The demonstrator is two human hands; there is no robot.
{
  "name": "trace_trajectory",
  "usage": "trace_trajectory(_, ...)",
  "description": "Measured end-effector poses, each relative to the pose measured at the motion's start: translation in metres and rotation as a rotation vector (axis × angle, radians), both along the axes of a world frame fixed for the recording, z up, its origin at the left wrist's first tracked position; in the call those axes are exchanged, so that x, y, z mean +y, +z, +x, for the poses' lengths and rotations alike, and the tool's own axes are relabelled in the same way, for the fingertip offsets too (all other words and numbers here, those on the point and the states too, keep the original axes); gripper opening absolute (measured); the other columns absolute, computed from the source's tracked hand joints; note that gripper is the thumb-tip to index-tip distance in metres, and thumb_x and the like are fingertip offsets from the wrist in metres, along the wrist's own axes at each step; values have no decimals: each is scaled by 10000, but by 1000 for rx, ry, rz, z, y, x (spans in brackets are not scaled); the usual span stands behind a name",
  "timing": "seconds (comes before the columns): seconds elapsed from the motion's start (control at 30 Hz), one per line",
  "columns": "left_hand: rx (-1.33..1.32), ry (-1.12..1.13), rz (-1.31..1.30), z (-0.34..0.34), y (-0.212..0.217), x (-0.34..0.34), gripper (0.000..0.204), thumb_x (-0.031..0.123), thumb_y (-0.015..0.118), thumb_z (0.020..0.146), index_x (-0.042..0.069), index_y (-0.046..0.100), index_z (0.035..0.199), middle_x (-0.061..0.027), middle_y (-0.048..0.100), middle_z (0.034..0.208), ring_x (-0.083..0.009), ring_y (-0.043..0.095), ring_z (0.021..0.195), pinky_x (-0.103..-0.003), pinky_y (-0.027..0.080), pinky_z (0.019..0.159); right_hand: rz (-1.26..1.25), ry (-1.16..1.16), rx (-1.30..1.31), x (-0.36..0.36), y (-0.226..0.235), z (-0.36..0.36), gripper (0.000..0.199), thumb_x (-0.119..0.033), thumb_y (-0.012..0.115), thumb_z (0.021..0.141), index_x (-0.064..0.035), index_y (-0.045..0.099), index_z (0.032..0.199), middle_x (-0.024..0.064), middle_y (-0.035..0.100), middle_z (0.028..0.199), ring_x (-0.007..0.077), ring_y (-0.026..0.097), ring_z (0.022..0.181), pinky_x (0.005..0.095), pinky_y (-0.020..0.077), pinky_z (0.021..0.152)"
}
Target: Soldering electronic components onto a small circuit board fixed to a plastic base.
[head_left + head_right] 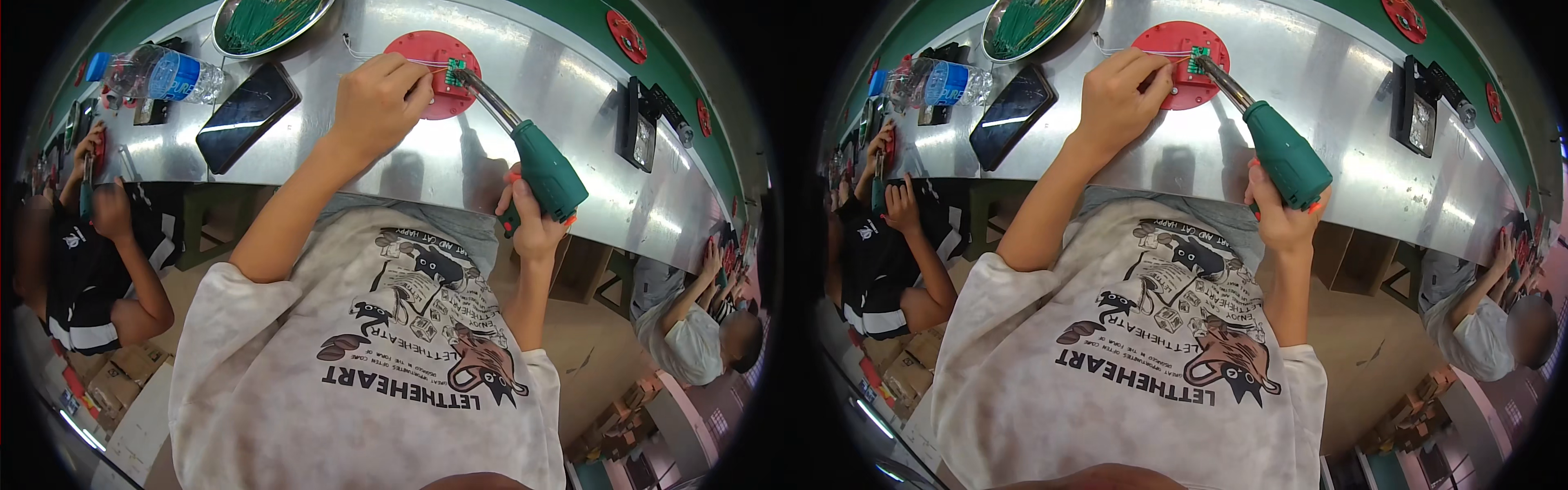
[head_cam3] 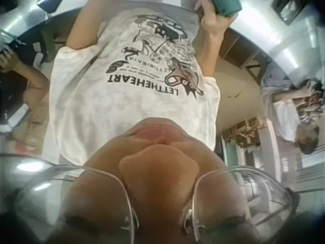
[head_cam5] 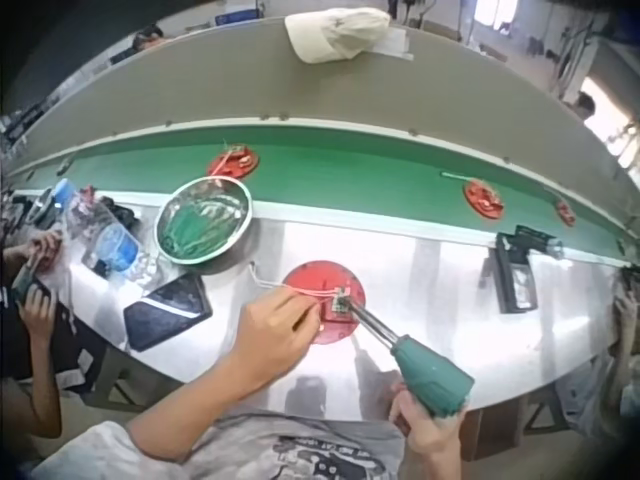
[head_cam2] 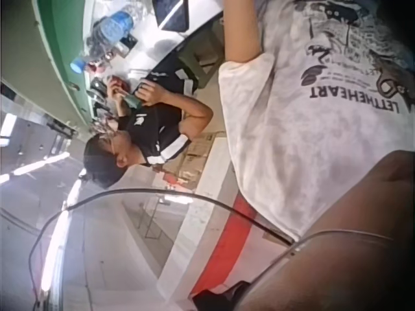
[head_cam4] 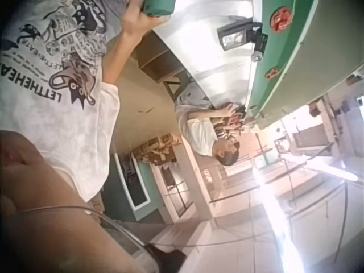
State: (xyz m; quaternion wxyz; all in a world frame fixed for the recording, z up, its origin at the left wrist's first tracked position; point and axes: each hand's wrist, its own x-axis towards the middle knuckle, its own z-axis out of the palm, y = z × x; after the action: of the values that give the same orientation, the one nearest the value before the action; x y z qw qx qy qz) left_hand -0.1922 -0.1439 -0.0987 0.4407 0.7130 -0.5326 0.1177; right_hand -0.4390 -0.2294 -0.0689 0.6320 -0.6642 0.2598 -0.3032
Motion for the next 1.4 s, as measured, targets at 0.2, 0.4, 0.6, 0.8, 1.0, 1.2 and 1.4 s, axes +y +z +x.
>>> trace_trajectory(0.2,23,5,-25,2,-2,1,48,124,698,794,80,714,806,-48,655,754,-252,651,667,-370,523,574,6,24,18,-1,4,3,246,-29,601,919,46,622,1153,126,654,934,162,604,579,286,481,521)
trace_trajectory(0.4,17,-22,18,4,-1,3,85,90,708,809,33,730,868,-80,678,780,-230,657,643,-326,539,595,56,3,67,-4,4,1,289,-56,583,919,52,600,1187,135,651,924,180,604,574,297,489,520)
trace_trajectory(0.6,33,-24,25,5,-3,3,94,98,711,809,34,738,873,-79,686,788,-228,662,645,-322,537,591,102,-44,7,-4,6,4,381,-109,570,921,69,556,1258,179,657,954,200,608,558,315,501,503)
trace_trajectory(0.8,16,-21,29,6,-3,2,96,105,711,812,38,741,873,-80,687,789,-227,665,649,-321,538,593,71,-76,-76,-4,2,1,413,-97,559,919,78,534,1292,219,664,999,212,611,535,316,510,490)
trace_trajectory(1.0,38,-29,25,5,-2,3,105,93,706,826,27,739,901,-98,688,820,-235,665,664,-325,532,599,75,-74,-84,-2,0,1,418,-101,563,922,76,532,1299,216,665,999,207,611,537,311,508,485)
trace_trajectory(1.2,-6,55,-172,4,13,6,213,-19,640,834,13,710,1032,-122,665,865,-286,634,787,-384,523,704,53,-79,-84,1,2,2,404,-91,577,919,74,549,1287,203,673,1016,193,608,541,300,500,492)
trace_trajectory(1.4,-3,-100,30,-1,18,5,216,-18,649,824,22,703,1029,-115,692,876,-282,630,801,-396,520,725,14,-45,-27,3,2,1,372,-64,589,919,69,572,1265,192,680,1038,179,609,552,294,495,510)
